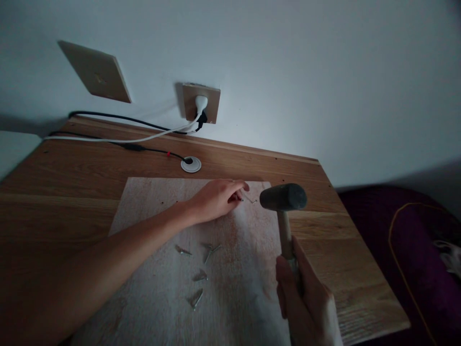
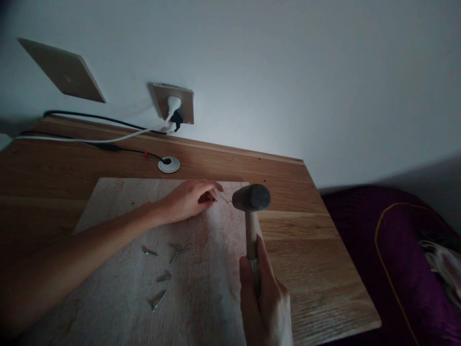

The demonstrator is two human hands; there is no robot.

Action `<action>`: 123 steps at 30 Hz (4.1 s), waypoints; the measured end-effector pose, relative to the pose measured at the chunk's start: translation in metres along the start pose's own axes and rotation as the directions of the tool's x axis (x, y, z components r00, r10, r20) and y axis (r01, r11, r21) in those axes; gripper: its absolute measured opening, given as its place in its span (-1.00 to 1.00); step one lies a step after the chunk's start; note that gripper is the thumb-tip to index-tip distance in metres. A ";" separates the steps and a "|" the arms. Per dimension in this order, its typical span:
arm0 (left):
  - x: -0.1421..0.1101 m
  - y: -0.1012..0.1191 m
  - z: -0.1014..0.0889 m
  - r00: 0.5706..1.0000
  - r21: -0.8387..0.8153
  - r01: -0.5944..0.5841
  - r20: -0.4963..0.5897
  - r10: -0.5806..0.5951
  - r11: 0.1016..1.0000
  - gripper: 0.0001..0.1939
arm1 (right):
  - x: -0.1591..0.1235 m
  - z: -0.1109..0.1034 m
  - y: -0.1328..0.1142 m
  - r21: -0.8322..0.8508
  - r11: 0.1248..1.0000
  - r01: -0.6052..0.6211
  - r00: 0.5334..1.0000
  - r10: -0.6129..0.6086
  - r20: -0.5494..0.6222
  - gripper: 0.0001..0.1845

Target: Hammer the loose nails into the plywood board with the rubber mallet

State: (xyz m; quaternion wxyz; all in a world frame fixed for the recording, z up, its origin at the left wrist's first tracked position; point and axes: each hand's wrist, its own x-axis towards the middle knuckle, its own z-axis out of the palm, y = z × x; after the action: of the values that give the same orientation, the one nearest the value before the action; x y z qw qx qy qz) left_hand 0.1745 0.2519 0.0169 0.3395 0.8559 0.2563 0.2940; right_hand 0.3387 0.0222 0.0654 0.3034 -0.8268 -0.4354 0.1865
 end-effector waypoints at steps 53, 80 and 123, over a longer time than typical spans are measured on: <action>0.002 -0.004 0.004 1.000 -0.064 0.025 -0.015 -0.026 0.998 -0.51 | -0.011 0.013 -0.022 -0.129 0.990 0.054 0.998 -0.053 0.017 -0.20; 0.003 0.002 0.000 0.998 -0.061 0.068 -0.014 -0.069 0.996 -0.47 | -0.009 0.015 -0.018 -0.161 0.985 0.069 0.997 -0.065 0.031 -0.20; 0.002 0.004 0.000 1.000 0.037 0.026 0.016 -0.026 0.999 -0.46 | -0.009 0.015 -0.014 -0.256 0.957 0.134 0.991 -0.124 0.053 -0.19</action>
State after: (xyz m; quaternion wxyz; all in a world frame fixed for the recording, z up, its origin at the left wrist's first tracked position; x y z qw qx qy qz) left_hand 0.1764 0.2507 0.0203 0.3295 0.8611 0.2700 0.2776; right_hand 0.3169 0.0259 0.0639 0.1961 -0.8257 -0.5144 0.1229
